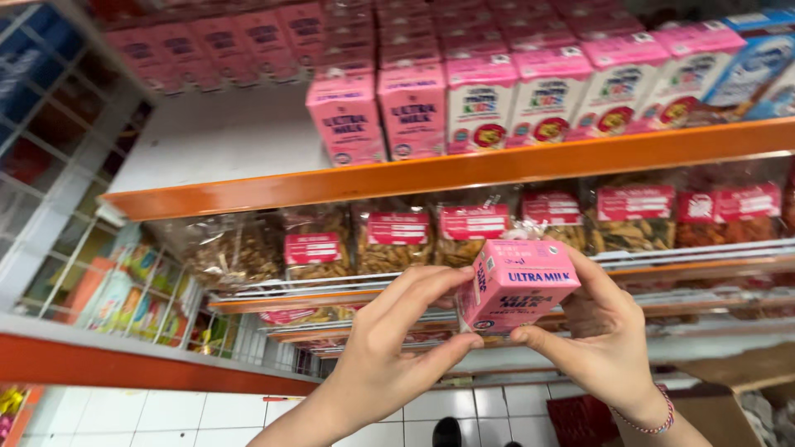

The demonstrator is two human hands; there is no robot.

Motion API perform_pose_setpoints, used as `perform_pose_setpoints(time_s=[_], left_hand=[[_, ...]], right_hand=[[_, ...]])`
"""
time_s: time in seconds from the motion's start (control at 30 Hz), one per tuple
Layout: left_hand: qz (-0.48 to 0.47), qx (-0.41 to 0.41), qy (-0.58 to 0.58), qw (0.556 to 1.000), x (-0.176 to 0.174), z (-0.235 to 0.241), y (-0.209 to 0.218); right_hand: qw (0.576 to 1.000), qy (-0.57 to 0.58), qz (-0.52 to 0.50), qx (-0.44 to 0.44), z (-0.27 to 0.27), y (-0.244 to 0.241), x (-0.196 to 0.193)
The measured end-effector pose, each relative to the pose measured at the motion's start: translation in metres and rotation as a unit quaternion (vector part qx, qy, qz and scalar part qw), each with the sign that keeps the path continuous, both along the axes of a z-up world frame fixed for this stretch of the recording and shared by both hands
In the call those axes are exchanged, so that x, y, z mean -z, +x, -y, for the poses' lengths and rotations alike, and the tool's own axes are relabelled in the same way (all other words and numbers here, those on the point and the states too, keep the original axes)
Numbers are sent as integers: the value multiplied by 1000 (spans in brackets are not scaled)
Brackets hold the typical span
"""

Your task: The person repeatedly picks up pink Ultra Milk cartons from a cardboard box, wipes them with a cloth, and places them on a refrigerated shelf. The person handles the cartons one at a time, using a cloth to clean each before arranging them on the shelf.

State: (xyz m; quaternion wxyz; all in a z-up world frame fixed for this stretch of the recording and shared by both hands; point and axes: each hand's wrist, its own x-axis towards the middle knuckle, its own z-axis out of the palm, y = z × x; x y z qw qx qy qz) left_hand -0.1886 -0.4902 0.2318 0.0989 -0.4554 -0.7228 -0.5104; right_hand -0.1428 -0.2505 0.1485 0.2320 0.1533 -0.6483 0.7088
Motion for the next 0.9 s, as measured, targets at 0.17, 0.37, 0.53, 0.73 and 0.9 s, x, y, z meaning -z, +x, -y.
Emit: perform_pose_setpoints(time_s=[0.17,0.37,0.53,0.73,0.9], left_hand=[[-25,-71,3,997,-6,16,6],[-46,-119,30,991,-8,23,12],[-119,-174,-53,976,-7,36,10],[-237,-241,48,940,-14,62,-29],[-240,-305,81,918,-29,78,-89]], right_hand=[[998,47,-31,-25,15,-19,-11],[988,93,-85,-86,19,-37,-15],[980,167,-75,-77,40,-47,-26],[894,358,-248,99,68,-80,-76],[782,489,-286,260,104,-122,-115]])
